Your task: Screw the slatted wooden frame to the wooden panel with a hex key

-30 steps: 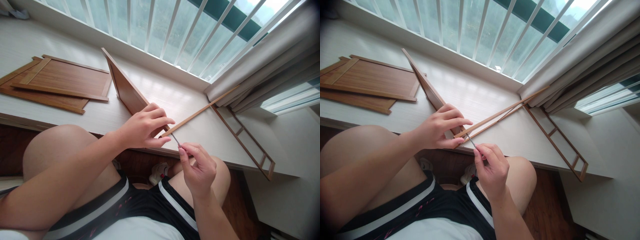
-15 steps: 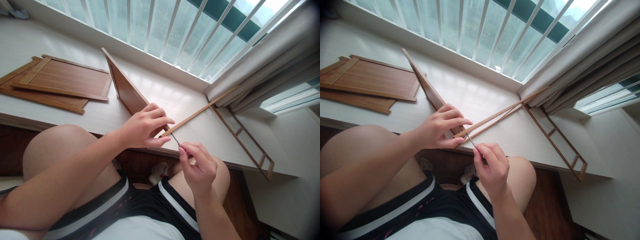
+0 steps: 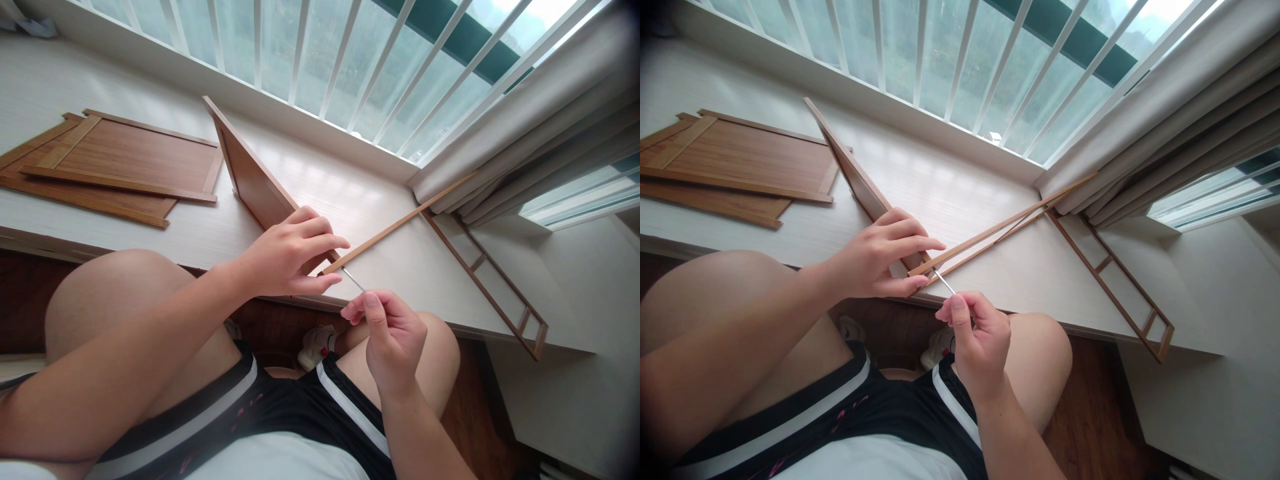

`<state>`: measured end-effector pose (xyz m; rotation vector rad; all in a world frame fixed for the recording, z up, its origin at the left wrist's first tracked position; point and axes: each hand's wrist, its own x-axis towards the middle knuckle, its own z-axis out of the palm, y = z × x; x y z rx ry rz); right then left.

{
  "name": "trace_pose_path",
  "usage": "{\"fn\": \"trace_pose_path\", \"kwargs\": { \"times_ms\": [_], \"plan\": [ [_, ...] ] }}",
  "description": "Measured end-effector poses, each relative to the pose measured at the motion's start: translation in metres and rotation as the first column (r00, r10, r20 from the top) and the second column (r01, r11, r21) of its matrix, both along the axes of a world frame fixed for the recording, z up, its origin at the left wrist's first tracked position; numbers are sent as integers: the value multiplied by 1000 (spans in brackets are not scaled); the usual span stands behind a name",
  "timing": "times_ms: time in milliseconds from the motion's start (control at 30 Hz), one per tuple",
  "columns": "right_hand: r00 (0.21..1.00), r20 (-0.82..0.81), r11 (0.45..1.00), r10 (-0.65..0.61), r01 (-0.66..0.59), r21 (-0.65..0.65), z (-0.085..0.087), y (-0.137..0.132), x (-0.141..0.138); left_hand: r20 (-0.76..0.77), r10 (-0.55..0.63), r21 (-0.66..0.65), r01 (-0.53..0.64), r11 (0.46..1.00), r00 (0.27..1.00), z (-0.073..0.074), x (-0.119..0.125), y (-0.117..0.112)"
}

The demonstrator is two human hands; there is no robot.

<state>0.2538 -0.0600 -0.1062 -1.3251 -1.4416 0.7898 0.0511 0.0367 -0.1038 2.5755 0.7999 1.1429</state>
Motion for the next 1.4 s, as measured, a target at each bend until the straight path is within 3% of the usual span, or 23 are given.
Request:
{"fn": "trace_pose_path", "kwargs": {
  "times_ms": [167, 467, 1400],
  "plan": [
    [1000, 2, 999, -12, 12, 41, -3, -1, 2, -5, 5, -14, -5, 1000, 1000, 0, 0, 0],
    [970, 241, 985, 14, -54, 162, -5, 1, 11, -3, 7, -16, -7, 1000, 1000, 0, 1, 0],
    [888, 457, 916, 47, -221, 335, 5, 7, 15, -2, 6, -16, -6, 1000, 1000, 0, 1, 0]
  ]
}}
